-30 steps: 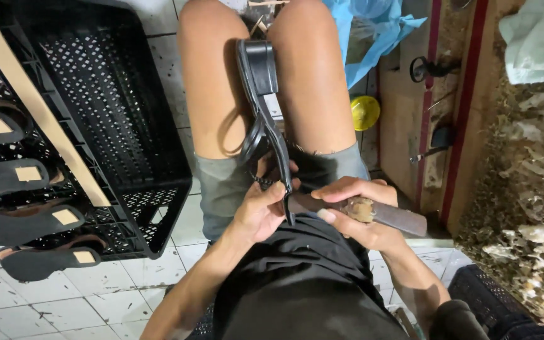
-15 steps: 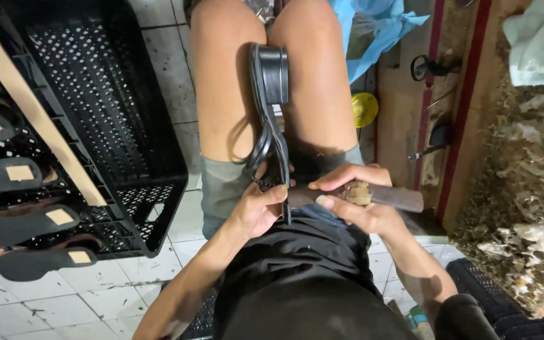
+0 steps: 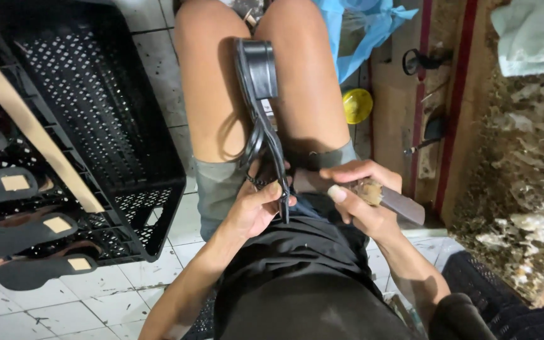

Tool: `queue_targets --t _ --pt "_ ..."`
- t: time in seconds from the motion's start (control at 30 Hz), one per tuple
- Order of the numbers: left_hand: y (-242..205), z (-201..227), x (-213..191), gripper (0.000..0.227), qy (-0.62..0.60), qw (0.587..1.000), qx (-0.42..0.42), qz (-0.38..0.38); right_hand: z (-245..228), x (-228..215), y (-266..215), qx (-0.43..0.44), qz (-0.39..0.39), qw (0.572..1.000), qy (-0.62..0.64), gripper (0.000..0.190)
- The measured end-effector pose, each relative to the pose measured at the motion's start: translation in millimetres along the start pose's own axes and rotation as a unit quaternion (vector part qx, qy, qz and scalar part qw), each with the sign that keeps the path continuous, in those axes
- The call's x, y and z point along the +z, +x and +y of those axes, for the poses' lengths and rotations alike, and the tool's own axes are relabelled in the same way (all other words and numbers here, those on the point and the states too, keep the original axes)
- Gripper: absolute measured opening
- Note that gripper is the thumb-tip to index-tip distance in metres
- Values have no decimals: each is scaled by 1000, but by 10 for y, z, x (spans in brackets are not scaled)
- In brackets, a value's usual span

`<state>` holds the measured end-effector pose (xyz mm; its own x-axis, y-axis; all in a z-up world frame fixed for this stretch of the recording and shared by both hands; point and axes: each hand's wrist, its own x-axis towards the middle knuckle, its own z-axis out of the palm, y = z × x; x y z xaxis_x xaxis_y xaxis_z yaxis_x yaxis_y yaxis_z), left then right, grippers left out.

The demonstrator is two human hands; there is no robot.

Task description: Assembling a sandal by heating the sole, attaching it to the upper, hammering it, and trimming excess material.

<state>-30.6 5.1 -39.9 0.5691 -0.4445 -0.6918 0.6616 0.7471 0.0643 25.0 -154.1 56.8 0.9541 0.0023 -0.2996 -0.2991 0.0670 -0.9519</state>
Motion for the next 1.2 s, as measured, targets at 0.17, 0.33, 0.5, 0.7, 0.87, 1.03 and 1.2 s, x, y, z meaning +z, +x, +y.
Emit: queue_targets --t 0.17,0.33,0.5,0.7,0.87,1.03,1.2 --pt "23 186 210 31 8 1000 2 13 82 61 35 -13 -11 999 38 13" --pt "76 169 252 25 -5 998 -35 55 168 65 55 16 18 995 99 13" --pt "129 246 340 24 6 996 -52 73 145 103 123 30 26 994 100 15" --pt "148 230 280 20 1 993 -81 92 78 158 276 48 36 994 88 16" --pt "158 259 329 30 13 985 -101 140 26 171 410 75 28 992 95 17" --pt "203 342 309 36 12 979 -128 157 -30 235 549 93 21 993 73 15" --pt "236 385 338 41 8 980 -133 147 -221 307 747 91 -7 996 15 15"
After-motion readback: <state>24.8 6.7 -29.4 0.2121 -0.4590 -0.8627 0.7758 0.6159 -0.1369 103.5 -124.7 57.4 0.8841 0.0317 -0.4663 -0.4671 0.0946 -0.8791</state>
